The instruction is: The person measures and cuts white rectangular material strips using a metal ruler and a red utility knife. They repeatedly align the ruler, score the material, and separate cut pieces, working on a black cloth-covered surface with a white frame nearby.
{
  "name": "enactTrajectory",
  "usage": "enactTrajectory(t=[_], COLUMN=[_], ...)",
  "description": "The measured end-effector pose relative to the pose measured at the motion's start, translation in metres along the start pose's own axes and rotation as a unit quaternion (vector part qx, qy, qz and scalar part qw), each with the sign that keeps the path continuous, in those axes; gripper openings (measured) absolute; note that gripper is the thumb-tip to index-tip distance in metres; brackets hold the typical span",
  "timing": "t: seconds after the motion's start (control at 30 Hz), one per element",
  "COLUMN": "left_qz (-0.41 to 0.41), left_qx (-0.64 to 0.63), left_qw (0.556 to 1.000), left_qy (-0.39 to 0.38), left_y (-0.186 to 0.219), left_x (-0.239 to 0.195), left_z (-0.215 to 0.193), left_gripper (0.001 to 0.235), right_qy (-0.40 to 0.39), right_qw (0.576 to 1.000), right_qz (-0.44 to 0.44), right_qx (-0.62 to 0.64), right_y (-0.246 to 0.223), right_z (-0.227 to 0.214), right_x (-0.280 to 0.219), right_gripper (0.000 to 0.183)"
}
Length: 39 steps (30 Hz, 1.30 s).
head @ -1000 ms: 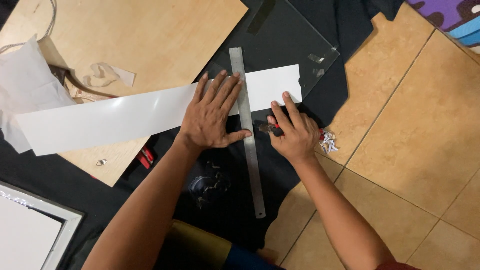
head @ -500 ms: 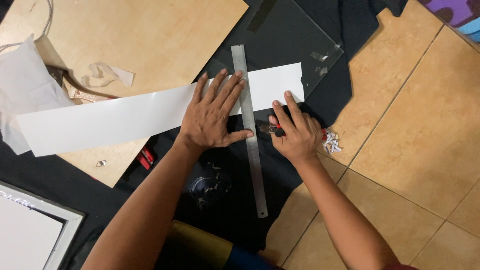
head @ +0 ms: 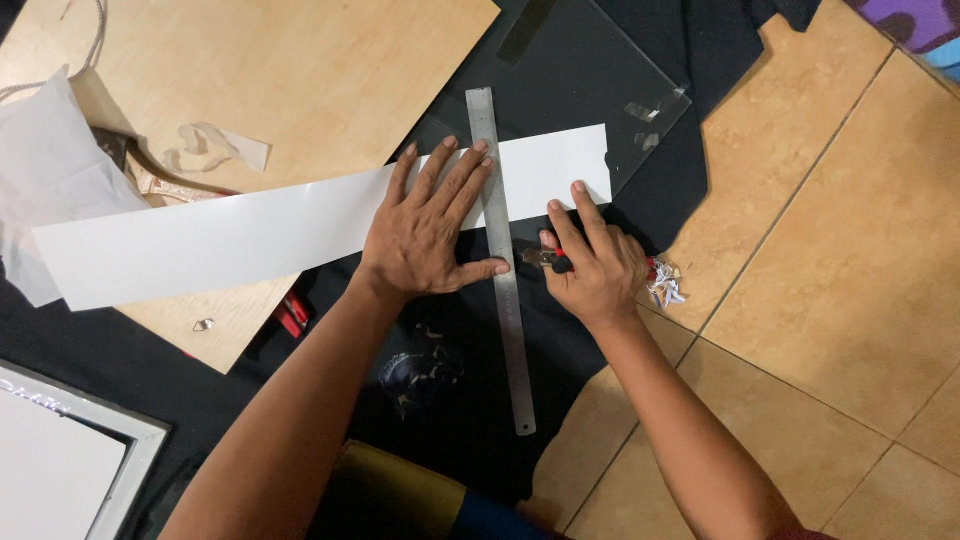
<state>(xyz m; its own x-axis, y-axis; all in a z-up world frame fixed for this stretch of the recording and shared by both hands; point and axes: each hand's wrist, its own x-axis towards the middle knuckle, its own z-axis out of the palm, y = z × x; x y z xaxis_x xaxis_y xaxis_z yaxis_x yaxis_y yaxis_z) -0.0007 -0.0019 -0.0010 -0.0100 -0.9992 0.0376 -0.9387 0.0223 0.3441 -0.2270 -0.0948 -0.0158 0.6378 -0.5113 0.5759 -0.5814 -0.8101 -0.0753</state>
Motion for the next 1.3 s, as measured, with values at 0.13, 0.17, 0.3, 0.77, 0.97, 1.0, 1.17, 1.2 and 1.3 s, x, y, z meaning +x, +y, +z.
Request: enactTrajectory(t=[0.13,0.17,0.3,0.77,0.97,1.0,1.17,1.2,1.3], left_qz=[0.001,0.002,0.002,-0.001,0.001,0.000,0.002,0.003,0.003], left_qx=[0.003,0.004,0.013,0.000,0.022,0.029,0.017,0.019,0.024], left_qw=[1.000,1.000,1.000,1.000,1.000,0.999,0.999,0.999,0.999], left_qy=[0.003,0.003,0.007,-0.007,0.016,0.021,0.027,0.030,0.028], left_y=[-0.001,-0.001,0.000,0.000,-0.001,-0.001,-0.001,-0.001,-0.002], left_x=[0.000,0.000,-0.001,0.000,-0.002,-0.002,-0.003,-0.003,-0.004], left_z=[0.003,0.002,0.003,0.003,0.007,0.008,0.010,0.011,0.011], left_gripper=[0.118,0.117,0.116,0.118,0.118,0.118,0.118,0.118,0.118], right_qy=[-0.002,0.000,0.002,0.000,-0.007,-0.008,-0.003,-0.007,-0.002], right_qw=[1.000,1.000,1.000,1.000,1.000,1.000,1.000,1.000,0.999], right_qz=[-0.011,-0.011,-0.010,-0.007,-0.005,-0.008,-0.007,-0.005,-0.009], right_qx=[-0.005,-0.009,-0.016,-0.014,-0.020,-0.019,-0.017,-0.019,-0.034], right_y=[0.001,0.001,0.001,0.001,-0.002,-0.003,-0.001,-0.001,-0.003], right_z=[-0.001,0.000,0.001,0.000,-0.003,-0.004,-0.004,-0.003,-0.003], right_x=[0.001,0.001,0.000,-0.002,0.002,0.005,0.004,0.002,0.003], right_gripper=[0.027,0.027,0.027,0.027,0.028,0.028,0.029,0.029,0.029])
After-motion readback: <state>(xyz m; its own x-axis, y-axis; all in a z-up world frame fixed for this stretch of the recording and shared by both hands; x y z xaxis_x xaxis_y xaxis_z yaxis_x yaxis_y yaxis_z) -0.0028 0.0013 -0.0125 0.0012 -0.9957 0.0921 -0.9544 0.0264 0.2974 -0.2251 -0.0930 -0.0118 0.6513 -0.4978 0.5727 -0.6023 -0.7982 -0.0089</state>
